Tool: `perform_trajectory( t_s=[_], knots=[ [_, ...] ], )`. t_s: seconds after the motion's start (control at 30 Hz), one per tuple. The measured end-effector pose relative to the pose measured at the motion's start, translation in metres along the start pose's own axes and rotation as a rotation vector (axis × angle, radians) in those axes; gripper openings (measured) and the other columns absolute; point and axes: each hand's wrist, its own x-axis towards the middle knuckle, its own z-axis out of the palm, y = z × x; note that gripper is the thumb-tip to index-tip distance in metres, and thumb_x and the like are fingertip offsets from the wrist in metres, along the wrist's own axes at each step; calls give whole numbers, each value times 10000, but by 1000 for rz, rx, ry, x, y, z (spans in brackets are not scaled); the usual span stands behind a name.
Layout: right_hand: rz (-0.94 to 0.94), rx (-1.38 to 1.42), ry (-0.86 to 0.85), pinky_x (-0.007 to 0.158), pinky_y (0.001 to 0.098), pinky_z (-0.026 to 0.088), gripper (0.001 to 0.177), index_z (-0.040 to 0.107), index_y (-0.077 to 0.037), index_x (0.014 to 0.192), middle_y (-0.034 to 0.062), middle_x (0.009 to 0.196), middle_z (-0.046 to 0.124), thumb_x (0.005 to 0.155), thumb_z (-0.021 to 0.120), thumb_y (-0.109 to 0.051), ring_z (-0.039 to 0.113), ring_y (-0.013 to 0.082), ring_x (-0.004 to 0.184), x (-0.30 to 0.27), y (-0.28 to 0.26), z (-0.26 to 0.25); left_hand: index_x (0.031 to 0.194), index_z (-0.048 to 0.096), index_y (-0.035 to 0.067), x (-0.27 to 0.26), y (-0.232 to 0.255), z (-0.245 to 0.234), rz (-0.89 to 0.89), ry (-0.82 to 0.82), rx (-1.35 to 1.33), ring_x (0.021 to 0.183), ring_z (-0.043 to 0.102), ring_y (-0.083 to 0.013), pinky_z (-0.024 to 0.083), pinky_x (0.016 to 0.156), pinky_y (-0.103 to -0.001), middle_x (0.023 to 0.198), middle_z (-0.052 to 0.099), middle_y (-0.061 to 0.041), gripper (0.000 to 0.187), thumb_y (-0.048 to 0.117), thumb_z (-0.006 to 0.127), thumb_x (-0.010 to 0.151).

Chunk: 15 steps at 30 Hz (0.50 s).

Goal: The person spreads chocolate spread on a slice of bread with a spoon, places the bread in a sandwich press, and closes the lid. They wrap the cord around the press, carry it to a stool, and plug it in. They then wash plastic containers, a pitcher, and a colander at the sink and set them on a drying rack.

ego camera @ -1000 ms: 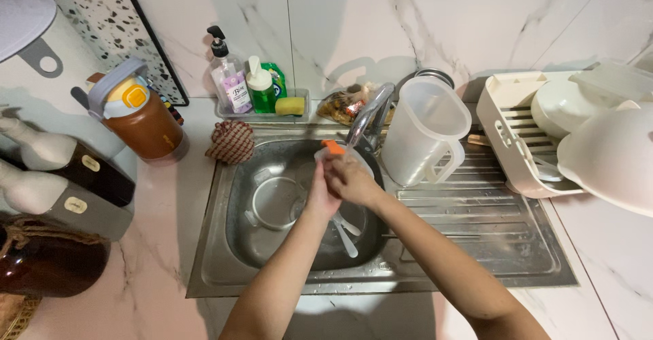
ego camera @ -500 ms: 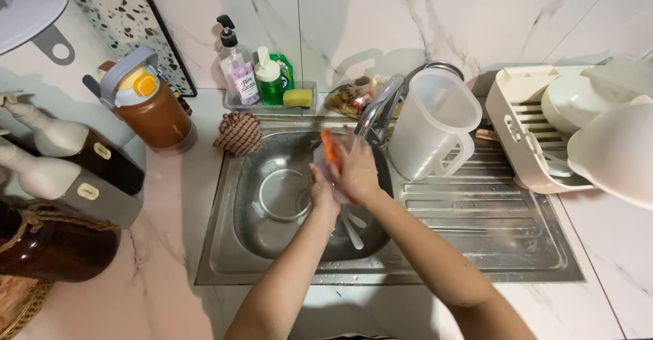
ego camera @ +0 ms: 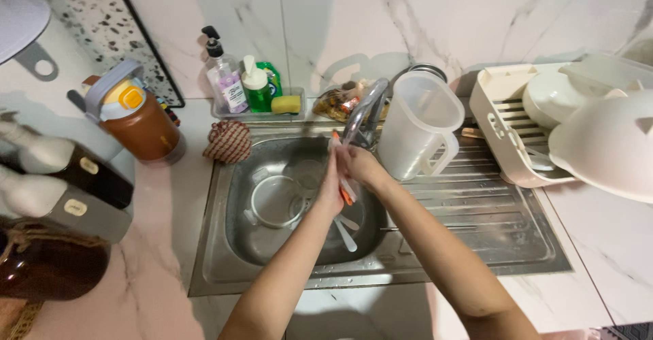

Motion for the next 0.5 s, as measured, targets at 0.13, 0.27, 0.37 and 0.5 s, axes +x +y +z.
perform_trajectory(
  t_s=[0.13,0.27,0.37,0.5],
  knots=[
    [-340,-707,264,817,494,538,237,717,-34,1035,209,970,702,945,648,-242,670,413,917,-52,-32,-37,1493,494,52,-5,-1,9,70,-88,46,1274,595,-226,494,1023,-376,1418,615,-102,566,377,537,1031],
    [-631,-1038,768,1042,577,420,357,633,-52,1198,196,1297,577,856,694,-134,528,412,1227,-85,-54,-71,1480,435,141,-16,2,27,318,165,577,1193,645,-281,520,999,-406,1373,626,-149,522,117,503,962],
    [-626,-1253,980,1036,632,363,635,596,-29,1293,210,1273,602,704,717,-234,546,406,1214,-85,-67,-98,1496,421,200,-30,10,30,535,166,872,1141,635,-311,509,965,-419,1331,607,-155,535,95,502,977],
    [-232,-1213,606,1048,590,379,397,613,-77,1220,126,1032,723,900,745,-271,665,326,1058,-84,-73,-121,1245,712,147,-27,18,26,833,54,1198,1085,663,-366,528,949,-438,1167,683,-184,357,53,536,949]
  ],
)
